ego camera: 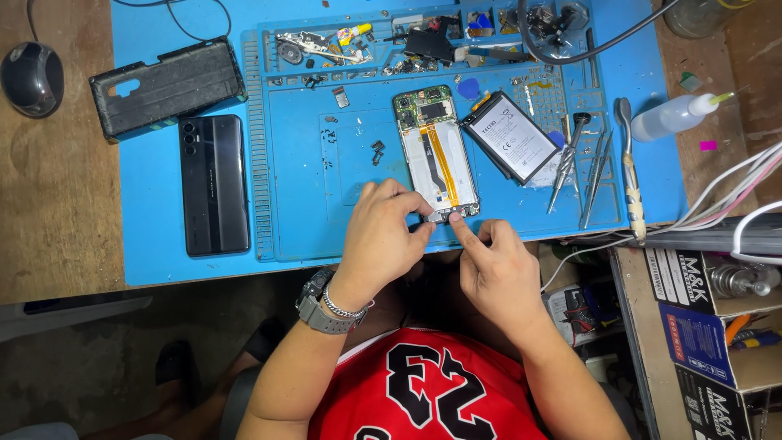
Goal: Reassembling the sub-board and internal components of a mobile phone on a repair bench.
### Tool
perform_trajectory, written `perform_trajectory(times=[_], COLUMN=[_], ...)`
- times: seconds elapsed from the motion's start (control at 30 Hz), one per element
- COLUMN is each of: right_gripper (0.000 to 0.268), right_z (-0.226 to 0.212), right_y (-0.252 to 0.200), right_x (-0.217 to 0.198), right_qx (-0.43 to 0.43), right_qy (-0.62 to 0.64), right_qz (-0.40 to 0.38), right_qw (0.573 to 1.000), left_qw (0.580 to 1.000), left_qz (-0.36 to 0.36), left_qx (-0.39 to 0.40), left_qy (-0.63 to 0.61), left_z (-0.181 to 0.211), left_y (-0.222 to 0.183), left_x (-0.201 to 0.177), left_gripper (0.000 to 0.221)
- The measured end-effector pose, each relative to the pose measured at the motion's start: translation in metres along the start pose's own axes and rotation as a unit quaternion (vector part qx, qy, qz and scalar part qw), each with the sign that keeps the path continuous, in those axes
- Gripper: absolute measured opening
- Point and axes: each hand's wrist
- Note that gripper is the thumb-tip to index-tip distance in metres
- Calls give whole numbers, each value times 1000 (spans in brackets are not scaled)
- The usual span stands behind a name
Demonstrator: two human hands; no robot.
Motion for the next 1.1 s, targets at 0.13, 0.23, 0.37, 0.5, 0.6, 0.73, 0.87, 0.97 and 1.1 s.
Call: perform_trajectory(times=[0.13, 0.23, 0.37, 0.5, 0.6, 0.73, 0.87, 0.97, 1.1], right_gripper=[46, 46, 47, 46, 48, 48, 42, 44, 47], right_z=[0, 3, 2, 1, 2, 0, -4, -4, -12], right_y=[0, -2, -2, 1, 0, 0, 12, 14, 20], right_x=[1, 3, 3, 0, 2, 2, -2, 4, -3], right_qx=[8, 9, 7, 9, -4, -11, -34, -15, -6], right_qy=[-12, -20, -23, -20, -20, -27, -23, -18, -26], right_qz=[-17, -22, -26, -32, -26, -25, -11, -19, -29], right_qw=[1000, 1000, 999, 999, 999, 999, 999, 1000, 999], left_qw=[1000, 1000, 994, 969, 930, 902, 890, 884, 888], left_qz=[-21, -21, 34, 102, 145, 146, 131, 124, 123], left_qx=[-3, 12, 103, 214, 300, 343, 355, 359, 353], left_qy=[-8, -16, -20, 70, 156, 217, 253, 273, 268], left_z=[2, 0, -10, -12, -10, -1, 2, 5, 2], left_y=[3, 1, -12, -25, -31, -35, -36, -38, -40], left_x=[-5, -6, 4, 16, 21, 15, 9, 6, 9], left_gripper=[15, 17, 19, 8, 12, 14, 19, 21, 24])
Point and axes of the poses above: each hand's wrist, its own y-axis towards the middle knuckle, its own x-axis out of the palm, z = x × y, and after that the axes turned 10 degrees about z, right-handed
